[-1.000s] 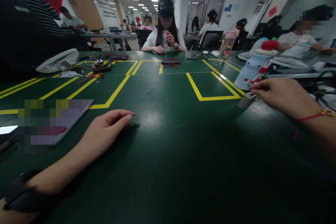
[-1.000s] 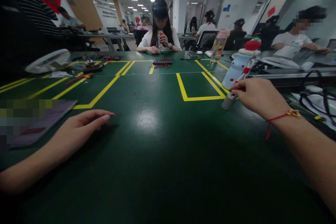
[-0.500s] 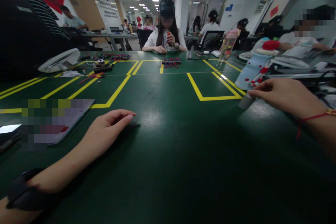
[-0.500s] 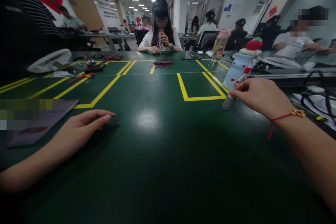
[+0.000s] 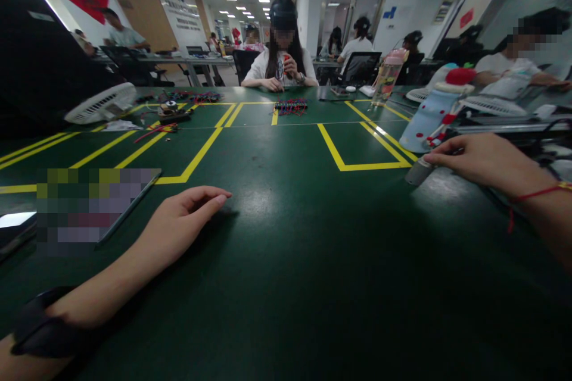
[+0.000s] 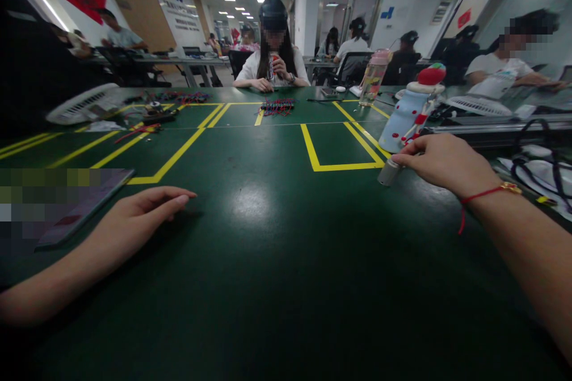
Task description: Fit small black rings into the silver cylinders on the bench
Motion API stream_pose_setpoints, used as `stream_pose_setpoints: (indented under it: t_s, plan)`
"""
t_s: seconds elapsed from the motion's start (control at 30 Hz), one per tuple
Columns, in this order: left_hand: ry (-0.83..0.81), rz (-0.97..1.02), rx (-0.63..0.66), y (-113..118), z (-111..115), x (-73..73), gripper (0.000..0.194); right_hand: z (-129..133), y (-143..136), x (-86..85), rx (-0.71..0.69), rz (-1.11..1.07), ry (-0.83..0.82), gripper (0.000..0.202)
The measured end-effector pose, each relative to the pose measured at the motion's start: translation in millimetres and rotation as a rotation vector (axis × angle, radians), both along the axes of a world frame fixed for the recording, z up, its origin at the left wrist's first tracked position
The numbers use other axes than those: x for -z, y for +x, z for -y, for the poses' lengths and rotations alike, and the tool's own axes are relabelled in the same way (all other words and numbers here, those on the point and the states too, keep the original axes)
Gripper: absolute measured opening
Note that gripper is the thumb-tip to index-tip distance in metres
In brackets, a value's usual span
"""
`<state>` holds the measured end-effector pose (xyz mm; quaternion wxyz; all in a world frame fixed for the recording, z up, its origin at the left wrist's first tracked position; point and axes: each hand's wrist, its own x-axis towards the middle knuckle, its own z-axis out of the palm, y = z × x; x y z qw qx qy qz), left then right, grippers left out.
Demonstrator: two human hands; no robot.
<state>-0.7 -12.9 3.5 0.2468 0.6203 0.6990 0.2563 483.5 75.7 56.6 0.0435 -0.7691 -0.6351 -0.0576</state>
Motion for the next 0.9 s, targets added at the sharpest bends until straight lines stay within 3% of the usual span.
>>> stream_pose_setpoints:
  t_s: [0.2,0.63,0.7,0.83,0.9]
  plan:
    - [-0.006,-0.007,-0.001,4,3,-5.5,0.041,1,-1,-1.7,0.039,-0.05,0.022,0.051]
    - [0.002,0.007,0.006,3,4,-2.6,0.038,8,-12,-2.4,-0.075,-0.138,0.058,0.028]
    - [0.002,0.002,0.003,2,3,-1.6,0.039,5,-8,-0.6,-0.095,-0.168,0.055,0.034]
    - [0.004,-0.001,0.004,0,0,1.3,0.039,1,-2,5.0,-0.131,-0.229,0.025,0.072]
    - [0.008,-0.004,0.005,-1,0,2.3,0.039,3,-7,8.0,-0.159,-0.187,0.025,0.067]
